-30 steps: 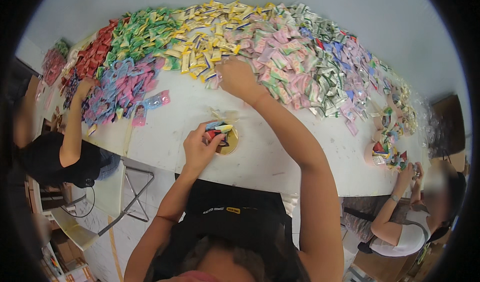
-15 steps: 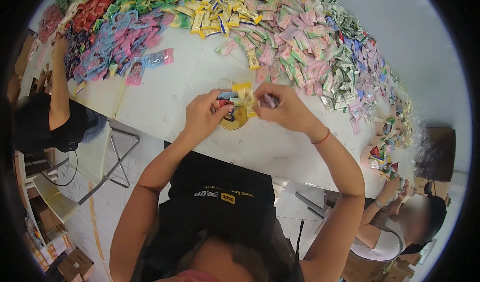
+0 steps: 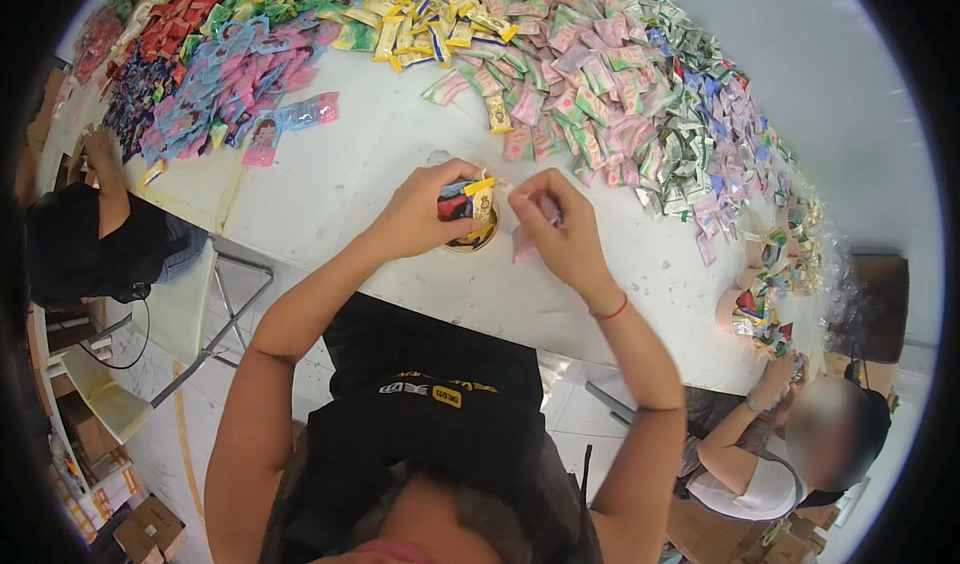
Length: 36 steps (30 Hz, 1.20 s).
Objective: The person sorts small wrapped candies by color on a white table, picking them up and placing them into a small container. Another person works alongside at the same table, also sorting candies.
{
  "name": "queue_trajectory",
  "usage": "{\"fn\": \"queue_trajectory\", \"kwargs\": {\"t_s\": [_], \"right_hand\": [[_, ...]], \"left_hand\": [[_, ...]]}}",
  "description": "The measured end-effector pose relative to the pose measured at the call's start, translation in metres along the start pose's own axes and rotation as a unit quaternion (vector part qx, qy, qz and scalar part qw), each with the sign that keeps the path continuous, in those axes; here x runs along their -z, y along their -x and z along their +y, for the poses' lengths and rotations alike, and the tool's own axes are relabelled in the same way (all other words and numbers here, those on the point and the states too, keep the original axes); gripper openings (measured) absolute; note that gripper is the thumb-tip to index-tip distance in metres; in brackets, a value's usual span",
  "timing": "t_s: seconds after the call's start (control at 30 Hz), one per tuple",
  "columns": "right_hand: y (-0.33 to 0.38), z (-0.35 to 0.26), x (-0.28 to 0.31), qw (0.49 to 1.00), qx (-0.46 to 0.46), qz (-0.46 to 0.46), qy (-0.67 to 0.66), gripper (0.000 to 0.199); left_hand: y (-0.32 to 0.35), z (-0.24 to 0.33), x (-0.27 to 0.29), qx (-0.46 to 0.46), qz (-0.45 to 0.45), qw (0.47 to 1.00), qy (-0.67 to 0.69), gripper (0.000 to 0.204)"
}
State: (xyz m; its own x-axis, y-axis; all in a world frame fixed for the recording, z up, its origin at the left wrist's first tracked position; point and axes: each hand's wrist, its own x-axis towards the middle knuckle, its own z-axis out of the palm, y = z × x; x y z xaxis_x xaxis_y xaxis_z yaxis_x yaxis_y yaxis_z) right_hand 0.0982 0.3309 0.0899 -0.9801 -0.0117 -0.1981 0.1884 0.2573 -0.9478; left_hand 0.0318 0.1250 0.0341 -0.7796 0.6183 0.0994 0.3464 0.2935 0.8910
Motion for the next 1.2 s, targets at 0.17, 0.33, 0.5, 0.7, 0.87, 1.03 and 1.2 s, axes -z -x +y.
{"fn": "queue_trajectory", "kwargs": {"t_s": [0.17, 0.33, 0.5, 0.7, 0.87, 1.03, 1.2], "right_hand": [[-0.013, 0.024, -0.047, 0.95, 0.208, 0.181, 0.149, 0.041], [-0.017, 0.036, -0.046, 0.844, 0.36, 0.168, 0.361, 0.046], [-0.007, 0.013, -0.018, 0.924, 0.28, 0.018, 0.26, 0.031], [-0.013, 0.009, 0.007, 0.933, 0.255, -0.117, 0.227, 0.023], [-0.01, 0.025, -0.014, 0.92, 0.256, 0.014, 0.297, 0.017], [-0.005, 0.023, -0.009, 0.963, 0.183, -0.01, 0.199, 0.018], [0.006, 0.035, -0.014, 0.957, 0.197, 0.07, -0.2, 0.034]], "left_hand": [[-0.007, 0.004, -0.011, 0.021, 0.059, 0.995, -0.08, 0.052], [-0.001, -0.005, -0.002, -0.054, 0.043, 0.997, 0.022, 0.076], [0.0, 0.011, 0.0, -0.015, 0.022, 0.992, -0.123, 0.09], [-0.001, 0.01, 0.0, 0.051, 0.014, 0.989, -0.138, 0.082], [0.006, 0.008, 0.004, 0.046, 0.015, 0.997, -0.058, 0.066], [0.004, 0.018, 0.002, 0.056, 0.033, 0.997, -0.043, 0.063], [-0.005, 0.001, -0.006, 0.04, 0.063, 0.996, -0.051, 0.056]]}}
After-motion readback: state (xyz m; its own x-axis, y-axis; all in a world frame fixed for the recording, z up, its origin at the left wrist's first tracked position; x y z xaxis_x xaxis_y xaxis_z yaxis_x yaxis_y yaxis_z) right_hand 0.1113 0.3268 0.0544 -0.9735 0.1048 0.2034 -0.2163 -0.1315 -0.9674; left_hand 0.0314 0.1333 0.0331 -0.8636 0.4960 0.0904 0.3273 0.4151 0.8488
